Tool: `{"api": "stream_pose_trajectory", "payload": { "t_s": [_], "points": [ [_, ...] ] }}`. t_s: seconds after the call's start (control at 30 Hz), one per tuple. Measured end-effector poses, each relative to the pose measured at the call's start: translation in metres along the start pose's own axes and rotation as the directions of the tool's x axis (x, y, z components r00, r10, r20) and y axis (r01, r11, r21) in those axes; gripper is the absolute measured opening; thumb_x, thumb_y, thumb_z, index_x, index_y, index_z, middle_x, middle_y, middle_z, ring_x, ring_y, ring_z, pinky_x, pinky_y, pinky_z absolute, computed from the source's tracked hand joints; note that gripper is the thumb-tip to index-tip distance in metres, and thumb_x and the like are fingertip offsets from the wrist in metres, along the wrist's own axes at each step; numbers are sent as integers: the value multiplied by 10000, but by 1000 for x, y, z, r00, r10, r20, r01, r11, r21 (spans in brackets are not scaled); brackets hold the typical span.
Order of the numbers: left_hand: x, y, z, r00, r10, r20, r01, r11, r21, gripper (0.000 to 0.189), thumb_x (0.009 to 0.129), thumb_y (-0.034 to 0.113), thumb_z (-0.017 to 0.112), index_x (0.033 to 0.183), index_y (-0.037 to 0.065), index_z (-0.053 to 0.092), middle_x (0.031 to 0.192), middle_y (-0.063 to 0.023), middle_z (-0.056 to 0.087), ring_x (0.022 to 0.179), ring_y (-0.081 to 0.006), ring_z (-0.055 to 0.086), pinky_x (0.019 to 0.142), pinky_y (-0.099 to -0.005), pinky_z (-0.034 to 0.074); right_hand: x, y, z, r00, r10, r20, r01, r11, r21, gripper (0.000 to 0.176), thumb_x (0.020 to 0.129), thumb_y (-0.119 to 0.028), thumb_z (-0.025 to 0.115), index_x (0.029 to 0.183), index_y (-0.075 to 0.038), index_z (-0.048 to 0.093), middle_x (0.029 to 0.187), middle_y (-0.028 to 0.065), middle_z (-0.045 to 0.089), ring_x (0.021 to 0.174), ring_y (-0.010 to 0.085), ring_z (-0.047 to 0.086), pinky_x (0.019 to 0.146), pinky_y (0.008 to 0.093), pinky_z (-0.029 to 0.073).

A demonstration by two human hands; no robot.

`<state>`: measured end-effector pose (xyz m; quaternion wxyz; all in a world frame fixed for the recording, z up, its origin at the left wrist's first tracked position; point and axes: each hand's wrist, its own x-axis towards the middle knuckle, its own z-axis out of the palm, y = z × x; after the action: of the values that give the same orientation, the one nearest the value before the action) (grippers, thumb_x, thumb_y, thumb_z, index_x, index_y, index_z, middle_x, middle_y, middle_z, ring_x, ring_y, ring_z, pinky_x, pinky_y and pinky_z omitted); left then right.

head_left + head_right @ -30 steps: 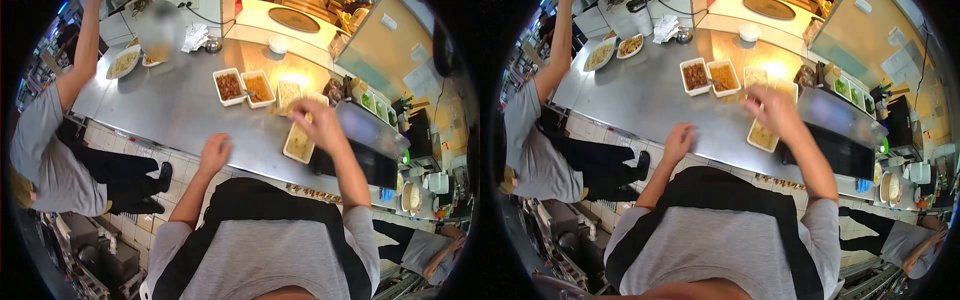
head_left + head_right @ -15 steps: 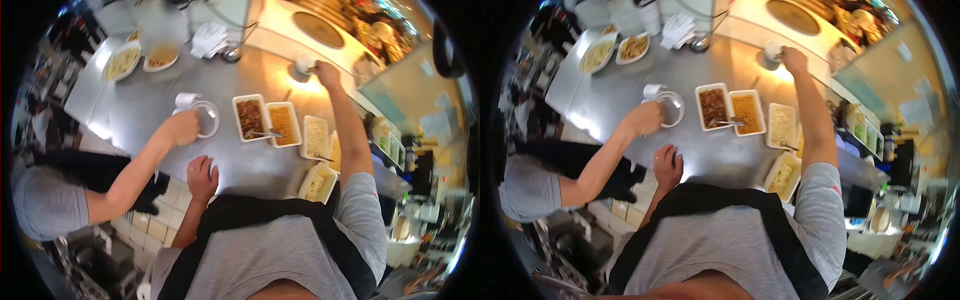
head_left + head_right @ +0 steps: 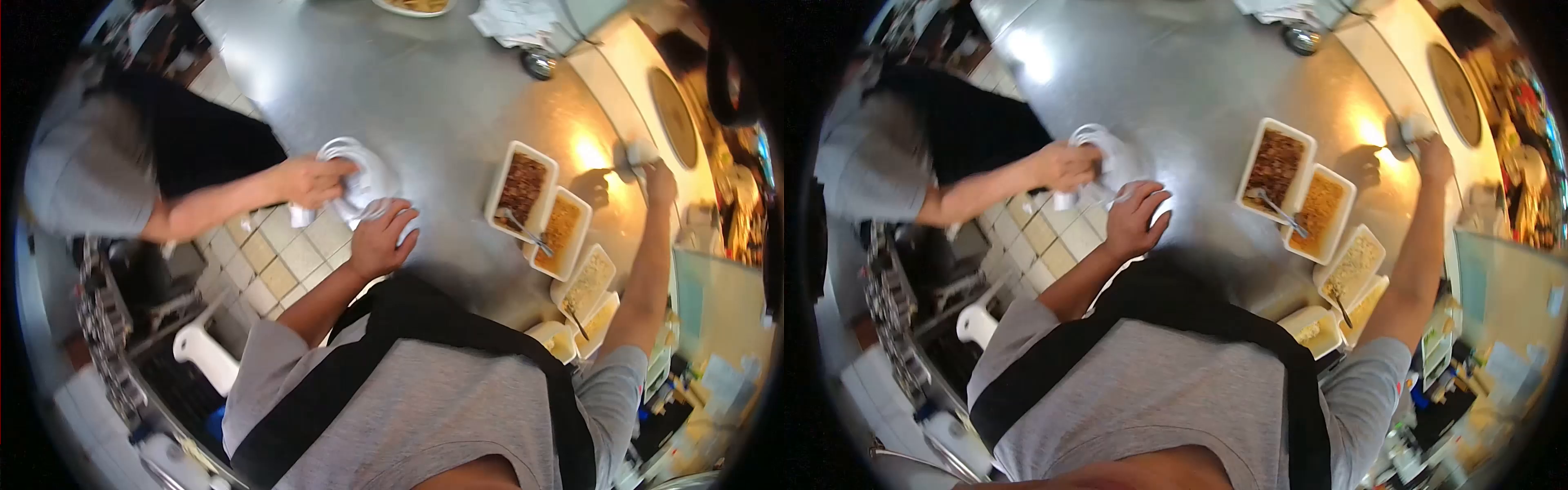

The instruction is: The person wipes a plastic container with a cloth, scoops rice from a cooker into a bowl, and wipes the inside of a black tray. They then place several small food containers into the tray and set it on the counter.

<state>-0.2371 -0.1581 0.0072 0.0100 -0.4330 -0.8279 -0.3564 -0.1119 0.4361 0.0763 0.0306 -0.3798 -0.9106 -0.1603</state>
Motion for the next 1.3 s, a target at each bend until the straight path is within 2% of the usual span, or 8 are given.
{"api": "stream_pose_trajectory", "payload": {
  "t_s": [0.23, 0.43, 0.67, 0.8, 0.87, 0.93, 1.0, 1.3],
  "points": [
    [-7, -5, -3, 973, 70, -221, -77, 997, -20, 226, 735, 110, 664, 948, 65, 603, 967, -76, 583, 921, -258, 570, 807, -394, 445, -18, -49, -97, 988, -128, -85, 128, 992, 3, 358, 882, -339, 561, 1175, -133, 558, 895, 177, 653, 846, 350, 628, 726, 444, 485],
    [-24, -15, 6, 932, 92, -350, -92, 996, 16, 180, 753, 111, 644, 926, 82, 600, 990, -76, 573, 951, -269, 544, 871, -416, 408, -110, -194, -219, 877, -463, -130, 472, 775, 421, 268, 896, -216, 565, 1139, -107, 602, 851, 159, 631, 731, 256, 611, 661, 348, 475],
    [-85, 11, 19, 831, -227, -509, 280, 959, 30, 453, 790, 159, 616, 1216, 54, 505, 1338, -184, 408, 1261, -360, 363, 1010, -436, 332, -223, -380, -222, 237, -971, -21, 881, 206, 426, 335, 870, -252, 604, 1177, -122, 570, 1076, 143, 608, 761, 280, 615, 717, 365, 480],
    [-183, 23, 40, 915, -326, -237, 274, 934, -229, 578, 825, 224, 585, 1333, 48, 374, 1393, -204, 353, 1309, -377, 311, 1042, -438, 328, -279, -451, -150, 130, -963, -235, 944, 47, 326, 495, 836, -416, 609, 1281, -221, 511, 1321, 188, 460, 1065, 347, 545, 875, 436, 443],
    [-255, 16, 71, 879, -476, -1, 467, 863, -193, 591, 834, 255, 580, 1342, 42, 367, 1394, -219, 350, 1303, -381, 324, 1031, -440, 352, -312, -460, -129, 209, -946, -247, 977, 210, 22, 554, 816, -473, 607, 1311, -258, 481, 1401, 194, 357, 1202, 373, 421, 926, 514, 382],
    [-333, 0, 111, 674, -658, 335, 719, 688, -94, 548, 822, 274, 595, 1294, 44, 440, 1380, -223, 370, 1263, -376, 390, 1003, -442, 385, -320, -472, -104, 274, -902, -335, 959, 283, 23, 579, 801, -459, 631, 1326, -279, 468, 1475, 179, 252, 1327, 385, 268, 953, 631, 283],
    [-389, -10, 111, 423, -718, 553, 857, 515, 14, 499, 821, 277, 590, 1252, 50, 483, 1323, -208, 438, 1204, -365, 455, 977, -441, 408, -318, -476, -104, 282, -902, -328, 957, 289, 29, 535, 814, -405, 628, 1312, -270, 488, 1465, 182, 274, 1325, 379, 284, 973, 593, 292],
    [-568, -109, 161, 141, -778, 612, 956, 268, 120, 399, 832, 284, 549, 1167, 70, 562, 1182, -184, 570, 1105, -331, 549, 909, -438, 462, -317, -484, -107, 255, -912, -322, 947, 167, 275, 363, 836, -111, 620, 1198, -136, 603, 1432, 220, 321, 1325, 358, 322, 1063, 383, 276]
  ]
}}
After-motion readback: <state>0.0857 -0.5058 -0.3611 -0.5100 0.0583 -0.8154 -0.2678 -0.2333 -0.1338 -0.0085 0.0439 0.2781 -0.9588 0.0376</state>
